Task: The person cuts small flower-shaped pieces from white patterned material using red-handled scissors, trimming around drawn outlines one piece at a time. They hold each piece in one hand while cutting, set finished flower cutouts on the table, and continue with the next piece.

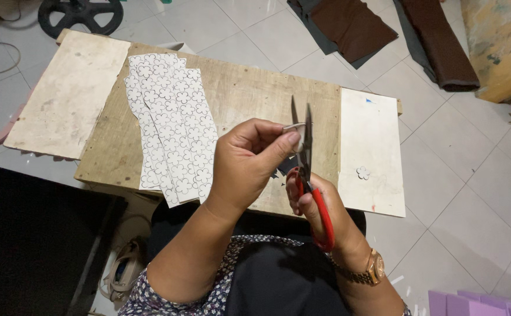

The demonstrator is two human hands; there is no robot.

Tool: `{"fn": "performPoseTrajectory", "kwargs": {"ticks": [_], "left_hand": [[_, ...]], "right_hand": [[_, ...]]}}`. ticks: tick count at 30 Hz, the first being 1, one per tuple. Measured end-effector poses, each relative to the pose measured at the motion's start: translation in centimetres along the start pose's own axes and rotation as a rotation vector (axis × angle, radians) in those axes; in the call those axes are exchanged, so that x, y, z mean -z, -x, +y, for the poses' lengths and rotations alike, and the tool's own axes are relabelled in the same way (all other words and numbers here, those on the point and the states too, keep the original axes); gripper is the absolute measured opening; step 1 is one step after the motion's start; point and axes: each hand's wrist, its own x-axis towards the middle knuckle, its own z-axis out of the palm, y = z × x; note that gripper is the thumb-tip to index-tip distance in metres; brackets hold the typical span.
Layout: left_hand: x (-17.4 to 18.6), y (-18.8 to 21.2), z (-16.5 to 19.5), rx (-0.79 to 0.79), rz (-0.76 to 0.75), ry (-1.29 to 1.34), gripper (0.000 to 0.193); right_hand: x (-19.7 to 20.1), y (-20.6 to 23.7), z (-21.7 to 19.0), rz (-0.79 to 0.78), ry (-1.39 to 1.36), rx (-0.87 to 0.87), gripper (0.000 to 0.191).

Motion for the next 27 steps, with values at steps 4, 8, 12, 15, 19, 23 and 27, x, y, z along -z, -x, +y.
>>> {"fn": "performPoseTrajectory", "kwargs": {"ticks": [4,8,12,15,19,23,27], "left_hand": [[0.1,0.2,-0.1,0.086,-0.064,0.01,0.011],[0.1,0.4,0.0,0.075,-0.12,-0.052,0.012],[-0.6,0.7,0.0,0.019,-0.069,-0.139,0.011],[-0.7,0.8,0.1,0.048,-0.096,-0.114,0.012],[-0.9,1.0,0.1,0.077,-0.17,-0.035,0.013],[-1.0,0.9,0.1,0.055,-0.147,-0.112,0.014],[-0.9,1.0,0.2,0.115,-0.167,-0.068,0.014]], "right_hand": [[-0.2,0.4,-1.0,-0.017,0.039,0.092,0.078],[-0.5,0.6,-1.5,-0.01,-0.063,0.048,0.078],[-0.4,0.6,-1.5,-0.004,-0.092,0.02,0.078],[-0.5,0.8,-1.3,0.011,-0.122,0.035,0.079],[-0.3,0.7,-1.0,0.014,-0.119,0.064,0.08],[-0.1,0.5,-0.7,0.001,-0.103,0.075,0.081],[-0.2,0.5,-0.6,0.011,-0.073,0.087,0.081]]}}
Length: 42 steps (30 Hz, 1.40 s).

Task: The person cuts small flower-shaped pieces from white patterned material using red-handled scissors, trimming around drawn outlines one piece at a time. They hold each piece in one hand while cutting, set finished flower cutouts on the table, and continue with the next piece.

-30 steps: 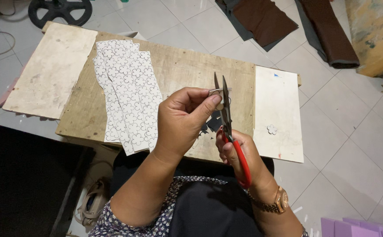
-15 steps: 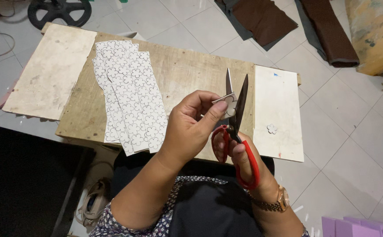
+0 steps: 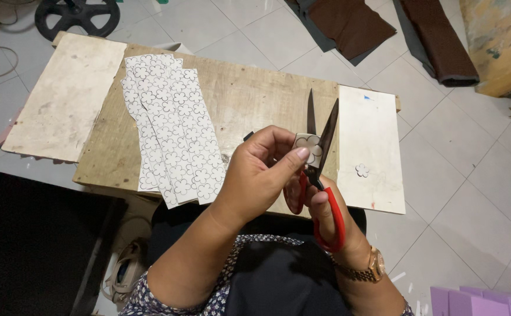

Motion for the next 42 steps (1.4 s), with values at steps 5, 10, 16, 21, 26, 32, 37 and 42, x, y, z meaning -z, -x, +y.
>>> {"fn": "performPoseTrajectory", "kwargs": {"ticks": [5,10,16,21,26,32,37,42], "left_hand": [[0.1,0.3,0.1,0.049,-0.058,0.084,0.014],[-0.1,-0.1,0.1,0.05,-0.053,0.16,0.012],[0.3,0.1,0.0,0.106,-0.11,0.263,0.012],[0.4,-0.1,-0.4,0.08,-0.086,0.186,0.012],[0.7,-0.4,-0.8,0.01,-0.074,0.089,0.011],[0.8,-0.4,-0.9,0.015,-0.049,0.06,0.012],[0.9,-0.5,-1.0,0.016,-0.049,0.066,0.012],[1.0,-0.6,-1.0,0.019,-0.026,0.101,0.012]], "right_hand": [[0.0,0.0,-0.3,0.001,0.072,0.038,0.079],[0.0,-0.1,-0.1,0.02,0.101,0.065,0.076],[0.0,-0.3,0.5,0.046,0.131,0.109,0.073],[0.2,-0.2,0.8,0.067,0.153,0.102,0.072],[0.4,-0.2,1.1,0.076,0.129,0.091,0.07],[0.4,-0.1,1.4,0.083,0.063,0.049,0.069],[0.5,-0.1,1.6,0.088,0.034,0.039,0.068],[0.6,-0.2,1.7,0.086,0.015,0.023,0.067]]}}
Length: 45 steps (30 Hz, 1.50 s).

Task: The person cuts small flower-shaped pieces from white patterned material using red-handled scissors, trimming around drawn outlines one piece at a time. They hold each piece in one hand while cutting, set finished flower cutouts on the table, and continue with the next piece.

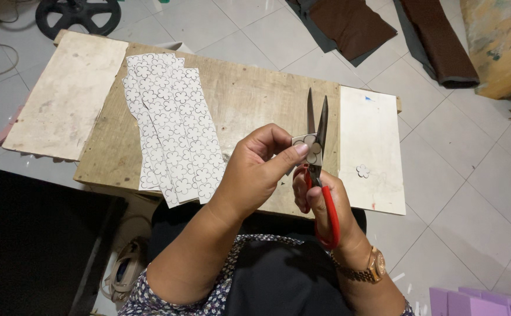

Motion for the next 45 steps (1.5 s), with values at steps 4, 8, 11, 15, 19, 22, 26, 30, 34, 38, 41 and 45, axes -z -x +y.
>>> {"fn": "performPoseTrajectory", "kwargs": {"ticks": [4,8,11,15,19,22,26,30,34,38,41,45], "left_hand": [[0.2,-0.1,0.1,0.005,0.011,0.023,0.012],[0.4,-0.2,0.1,-0.008,0.018,0.018,0.011],[0.5,-0.3,0.2,-0.013,0.031,0.008,0.011],[0.6,-0.2,0.1,0.004,0.048,0.002,0.011],[0.6,-0.4,0.0,0.007,0.062,-0.013,0.011],[0.7,-0.3,-0.2,-0.004,0.062,0.005,0.012],[0.8,-0.2,-0.4,-0.004,0.074,0.016,0.011],[0.7,-0.1,-0.7,-0.01,0.085,0.036,0.01],[0.6,-0.1,-0.8,-0.015,0.087,0.072,0.01],[0.3,-0.1,-0.9,-0.037,0.116,0.046,0.009],[0.2,0.1,-0.8,-0.066,0.122,0.004,0.009],[0.0,0.3,-0.7,-0.07,0.129,-0.004,0.01]], "right_hand": [[0.1,0.0,0.2,-0.002,0.011,-0.015,0.067],[0.3,0.0,0.4,-0.007,0.015,-0.027,0.066],[0.3,0.0,0.8,-0.004,-0.006,-0.051,0.065],[0.3,0.1,1.1,0.012,-0.046,-0.079,0.064],[0.2,0.0,1.0,0.01,-0.027,-0.062,0.065],[0.0,0.1,0.9,0.013,-0.026,-0.069,0.065],[-0.2,0.3,0.9,0.025,-0.046,-0.104,0.066],[-0.3,0.3,1.3,0.032,-0.085,-0.124,0.066],[-0.3,0.3,1.7,0.032,-0.091,-0.131,0.065],[-0.2,0.3,1.9,0.014,-0.09,-0.099,0.064],[-0.3,0.4,1.9,0.011,-0.077,-0.091,0.065],[-0.2,0.5,1.8,0.01,-0.044,-0.084,0.065]]}}
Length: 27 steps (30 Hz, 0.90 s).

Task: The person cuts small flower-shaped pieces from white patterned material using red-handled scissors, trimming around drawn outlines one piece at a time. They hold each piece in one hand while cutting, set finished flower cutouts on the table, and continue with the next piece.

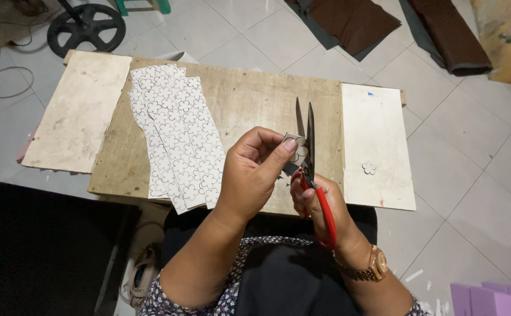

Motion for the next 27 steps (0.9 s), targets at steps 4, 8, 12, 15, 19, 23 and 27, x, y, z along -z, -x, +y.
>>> {"fn": "performPoseTrajectory", "kwargs": {"ticks": [4,8,12,15,19,23,27], "left_hand": [[-0.04,-0.1,0.18,0.004,0.005,-0.019,0.009],[0.03,-0.13,0.17,0.001,0.008,-0.014,0.009],[0.33,-0.19,0.17,-0.006,0.012,-0.018,0.009],[0.43,-0.3,0.14,-0.003,0.02,-0.025,0.009],[0.33,-0.32,0.09,0.0,0.034,-0.049,0.01],[0.32,-0.28,0.22,-0.003,0.043,-0.087,0.01],[0.3,-0.31,0.39,0.002,0.047,-0.079,0.011]], "right_hand": [[0.08,-0.01,-0.01,0.006,0.004,-0.011,0.066],[0.14,-0.01,0.16,0.006,-0.006,-0.02,0.066],[0.28,0.01,0.29,-0.004,0.009,-0.02,0.066],[0.3,-0.05,0.27,-0.011,0.01,-0.035,0.065],[0.18,-0.19,0.02,-0.028,-0.021,-0.031,0.066],[0.21,-0.09,-0.48,-0.049,0.001,-0.024,0.067],[0.23,-0.25,-0.62,-0.054,0.024,-0.024,0.067]]}}
